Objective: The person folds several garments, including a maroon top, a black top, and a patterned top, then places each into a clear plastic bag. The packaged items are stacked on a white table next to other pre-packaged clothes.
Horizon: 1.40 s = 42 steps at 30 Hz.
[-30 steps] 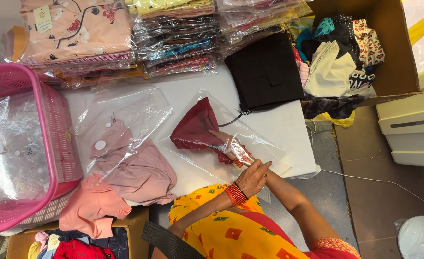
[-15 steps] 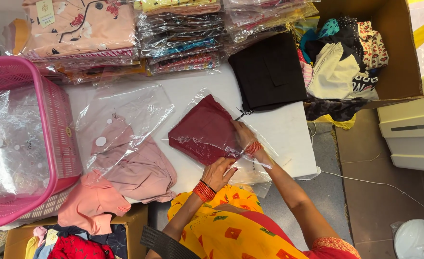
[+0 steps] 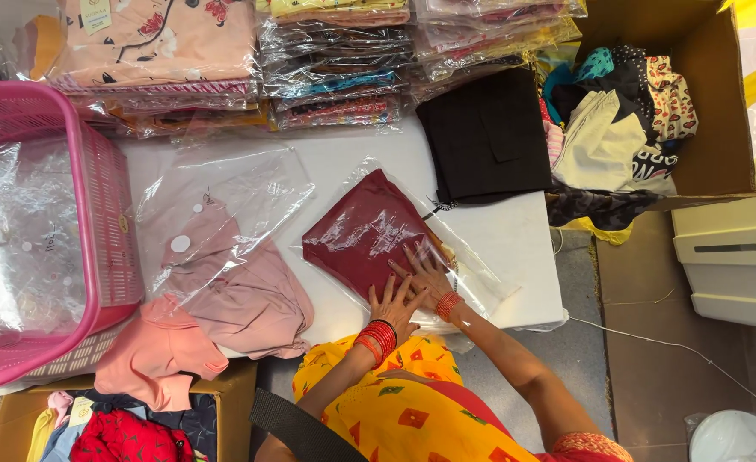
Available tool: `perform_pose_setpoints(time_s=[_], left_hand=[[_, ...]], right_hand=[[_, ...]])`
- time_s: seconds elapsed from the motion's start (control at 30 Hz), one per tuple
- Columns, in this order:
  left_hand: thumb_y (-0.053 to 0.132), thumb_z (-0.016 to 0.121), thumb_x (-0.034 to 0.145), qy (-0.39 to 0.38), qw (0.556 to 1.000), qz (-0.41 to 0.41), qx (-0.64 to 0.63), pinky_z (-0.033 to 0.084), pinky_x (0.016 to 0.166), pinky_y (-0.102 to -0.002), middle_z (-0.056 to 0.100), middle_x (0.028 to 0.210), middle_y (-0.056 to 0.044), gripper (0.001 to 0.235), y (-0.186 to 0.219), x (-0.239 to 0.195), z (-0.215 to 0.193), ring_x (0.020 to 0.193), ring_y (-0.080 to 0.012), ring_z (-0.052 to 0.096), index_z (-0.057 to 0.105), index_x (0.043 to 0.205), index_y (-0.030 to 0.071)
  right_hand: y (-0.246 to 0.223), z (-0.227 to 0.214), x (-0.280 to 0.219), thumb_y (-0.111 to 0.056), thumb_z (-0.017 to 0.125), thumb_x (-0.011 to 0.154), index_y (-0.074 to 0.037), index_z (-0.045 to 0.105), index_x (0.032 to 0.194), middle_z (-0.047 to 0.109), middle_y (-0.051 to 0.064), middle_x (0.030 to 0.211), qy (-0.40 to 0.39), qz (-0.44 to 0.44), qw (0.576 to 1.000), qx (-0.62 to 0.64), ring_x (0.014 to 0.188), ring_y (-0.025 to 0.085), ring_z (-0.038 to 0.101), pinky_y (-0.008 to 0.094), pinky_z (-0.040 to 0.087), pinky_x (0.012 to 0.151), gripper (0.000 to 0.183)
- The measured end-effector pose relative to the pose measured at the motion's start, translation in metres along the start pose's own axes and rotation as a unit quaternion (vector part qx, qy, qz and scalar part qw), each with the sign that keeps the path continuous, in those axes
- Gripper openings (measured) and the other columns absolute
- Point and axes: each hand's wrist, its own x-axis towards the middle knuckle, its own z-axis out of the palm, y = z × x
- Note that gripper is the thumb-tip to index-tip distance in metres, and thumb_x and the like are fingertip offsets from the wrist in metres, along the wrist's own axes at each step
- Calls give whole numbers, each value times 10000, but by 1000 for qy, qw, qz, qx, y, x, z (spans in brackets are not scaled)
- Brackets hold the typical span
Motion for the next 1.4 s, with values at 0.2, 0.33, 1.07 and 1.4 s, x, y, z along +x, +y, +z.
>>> perform_pose_setpoints(time_s=[0.2, 0.33, 1.07, 1.4], left_hand=[[491, 618, 946, -188, 981, -35, -13, 105, 1144, -793, 29, 1727, -66, 666, -19, 7, 24, 1563, -457, -96, 378, 1559, 387], [467, 621, 935, -198, 979, -40, -9, 112, 1154, -776, 47, 1725, -72, 656, -17, 8, 16, 1558, -460, -81, 404, 1548, 376], [627, 574, 991, -156, 919, -295, -209, 525, 868, -422, 722, 964, -141, 595, -117, -14, 76, 947, -302, 695, 757, 968, 61], [244, 705, 949, -6, 650, -275, -709, 632, 747, -340, 725, 950, -64, 200, -170, 24, 181, 860, -186, 738, 630, 1008, 69]], right_hand=[[20, -7, 37, -677, 401, 971, -395, 315, 1585, 296, 131, 1624, 53, -85, 993, -55, 1543, 380, 202, 623, 104, 1240, 682], [23, -6, 42, -676, 394, 958, -414, 315, 1578, 315, 136, 1634, 43, -93, 993, -61, 1506, 374, 235, 620, 76, 1246, 677], [143, 0, -120, -32, 569, 954, -111, 710, 1153, 704, 91, 1172, 379, 222, 877, 195, 1101, 286, 638, 414, 520, 960, 257], [107, 6, -95, -229, 603, 1060, -50, 678, 954, 710, 116, 963, 294, 353, 838, 295, 850, 263, 677, 382, 545, 797, 221]])
